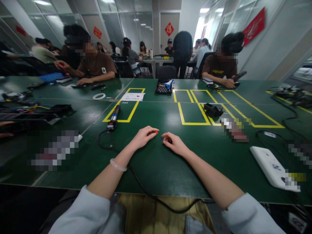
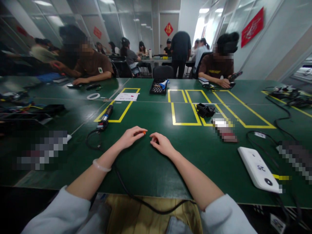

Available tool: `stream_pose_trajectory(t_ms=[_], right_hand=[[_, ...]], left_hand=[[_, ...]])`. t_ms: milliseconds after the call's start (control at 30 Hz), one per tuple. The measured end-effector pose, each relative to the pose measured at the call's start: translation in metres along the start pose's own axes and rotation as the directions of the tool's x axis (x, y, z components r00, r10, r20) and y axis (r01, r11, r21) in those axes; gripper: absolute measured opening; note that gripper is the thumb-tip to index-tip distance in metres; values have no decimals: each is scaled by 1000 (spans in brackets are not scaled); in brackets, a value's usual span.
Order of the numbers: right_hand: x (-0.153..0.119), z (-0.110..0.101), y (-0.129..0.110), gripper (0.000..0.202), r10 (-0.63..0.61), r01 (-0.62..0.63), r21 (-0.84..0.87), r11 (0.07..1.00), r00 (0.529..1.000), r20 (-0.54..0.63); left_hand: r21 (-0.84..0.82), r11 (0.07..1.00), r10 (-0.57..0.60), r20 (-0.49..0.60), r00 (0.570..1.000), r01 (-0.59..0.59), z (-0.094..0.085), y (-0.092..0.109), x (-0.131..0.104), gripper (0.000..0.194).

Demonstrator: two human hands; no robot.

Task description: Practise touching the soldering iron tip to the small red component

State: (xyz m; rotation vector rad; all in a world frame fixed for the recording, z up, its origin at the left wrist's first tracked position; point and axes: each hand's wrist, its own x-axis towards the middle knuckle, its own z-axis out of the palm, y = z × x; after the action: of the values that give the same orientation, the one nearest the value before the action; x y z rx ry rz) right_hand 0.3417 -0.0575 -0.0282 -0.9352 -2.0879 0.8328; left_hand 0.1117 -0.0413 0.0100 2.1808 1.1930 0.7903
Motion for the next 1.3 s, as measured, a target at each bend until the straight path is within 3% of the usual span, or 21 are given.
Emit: stream_pose_trajectory(t_ms=[100, 167, 267, 367, 500, 667, 833, 1067, 1300], right_hand=[[0, 1, -2, 37, 1, -1, 76, 997, 1000, 4], [0, 1, -3, 29, -19, 18, 62, 998, 1000, 14], [0, 1, -5, 16, -41, 41, 24, 999, 999, 25], [1, 1, -6, 15, -32, 31, 25, 999, 999, 29], [1, 0, -5, 14, 11, -12, 54, 998, 1000, 17], [3, -2, -3, 19, 121, -117, 135, 984, 993, -17], [3, -4, -4, 30, 154, -153, 107, 982, 988, 2], [2, -1, -5, 25, 138, -131, 201, 971, 990, -23], [2, -1, -6, 18, 110, -108, 162, 981, 994, -3]], left_hand=[[-213, 975, -29, 158, 987, 63, 20, 14, -1, 42], [-318, 941, -44, 225, 973, 116, 26, 16, -2, 49], [-382, 910, -62, 262, 963, 163, 28, 13, -3, 53], [-405, 897, -65, 272, 960, 176, 27, 11, -3, 55], [-339, 931, -60, 224, 973, 136, 25, 16, -5, 51], [-219, 975, -1, 138, 990, 31, 21, 27, -8, 30], [-151, 988, 52, 139, 989, -30, 23, 29, -9, 24], [-57, 998, 9, 111, 994, -2, 22, 25, -8, 21], [-25, 1000, -2, 143, 990, 6, 14, 23, -7, 30]])
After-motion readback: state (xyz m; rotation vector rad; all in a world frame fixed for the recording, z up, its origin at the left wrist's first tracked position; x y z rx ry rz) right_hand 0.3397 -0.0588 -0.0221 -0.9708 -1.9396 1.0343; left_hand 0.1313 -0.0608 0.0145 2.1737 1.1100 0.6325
